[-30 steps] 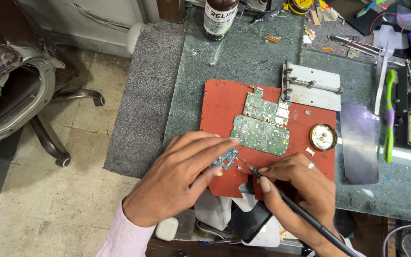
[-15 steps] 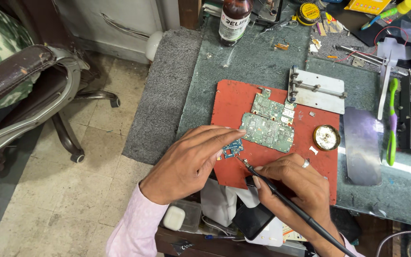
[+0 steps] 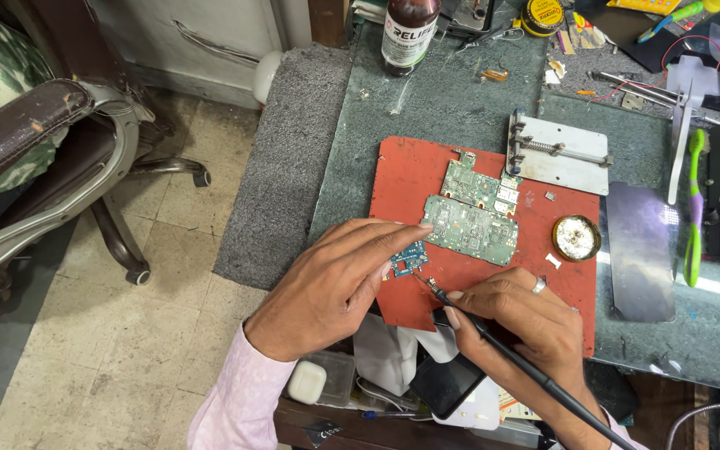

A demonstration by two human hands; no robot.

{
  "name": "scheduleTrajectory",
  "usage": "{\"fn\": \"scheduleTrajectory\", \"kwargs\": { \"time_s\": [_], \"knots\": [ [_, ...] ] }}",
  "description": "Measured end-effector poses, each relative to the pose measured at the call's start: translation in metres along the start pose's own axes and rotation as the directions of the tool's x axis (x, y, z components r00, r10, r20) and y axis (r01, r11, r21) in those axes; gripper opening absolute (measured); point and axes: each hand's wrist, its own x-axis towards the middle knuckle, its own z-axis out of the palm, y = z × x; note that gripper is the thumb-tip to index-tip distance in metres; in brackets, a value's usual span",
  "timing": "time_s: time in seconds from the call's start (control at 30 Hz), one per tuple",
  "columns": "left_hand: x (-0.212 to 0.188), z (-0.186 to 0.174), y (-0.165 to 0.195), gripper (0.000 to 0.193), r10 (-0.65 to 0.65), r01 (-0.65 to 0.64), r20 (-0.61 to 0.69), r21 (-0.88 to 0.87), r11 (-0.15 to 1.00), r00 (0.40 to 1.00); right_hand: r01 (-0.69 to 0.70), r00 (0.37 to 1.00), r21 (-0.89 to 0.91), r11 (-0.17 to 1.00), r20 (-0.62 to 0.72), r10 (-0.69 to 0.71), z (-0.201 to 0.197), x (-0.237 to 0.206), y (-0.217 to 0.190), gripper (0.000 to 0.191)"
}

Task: The person uses a soldering iron to apply solder to several small circuit boards on a red mat. They repeatedly dip the iron into a tin of solder, then touch it to different pads and components on the boards, occasionally rotating the boards to access different sides.

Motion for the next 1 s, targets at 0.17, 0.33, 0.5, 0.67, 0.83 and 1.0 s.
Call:
{"fn": "scheduleTrajectory", "kwargs": {
  "time_s": [0.17,0.33,0.5,0.67,0.83,1.0],
  "knots": [
    [0.000,0.000,-0.001,0.052,0.010,-0.010,0.001,-0.001,1.000,1.000,-0.009,1.000,-0.001,1.000,0.001,0.009,0.001,0.000,0.000,0.017],
    [0.000,0.000,-0.002,0.052,0.011,-0.011,0.006,0.005,1.000,1.000,-0.008,1.000,0.006,1.000,0.000,0.008,0.001,0.000,0.001,0.017],
    [0.001,-0.001,0.000,0.052,0.016,-0.016,0.001,0.007,1.000,1.000,-0.006,1.000,-0.003,1.000,0.001,0.006,0.002,0.001,0.000,0.017],
    [-0.001,-0.002,0.001,0.053,0.012,-0.012,-0.002,-0.009,1.000,1.000,-0.017,1.000,0.013,1.000,0.002,0.017,0.001,-0.001,0.000,0.016],
    [-0.006,-0.001,0.000,0.053,0.031,-0.030,-0.038,0.016,0.999,0.999,0.009,1.000,0.026,1.000,-0.010,-0.009,0.000,-0.007,0.002,0.015],
    [-0.011,0.000,0.003,0.048,0.091,-0.087,-0.066,0.052,0.995,0.994,-0.035,0.998,0.030,0.999,-0.052,0.037,0.005,-0.012,-0.003,0.011]
  ]
}}
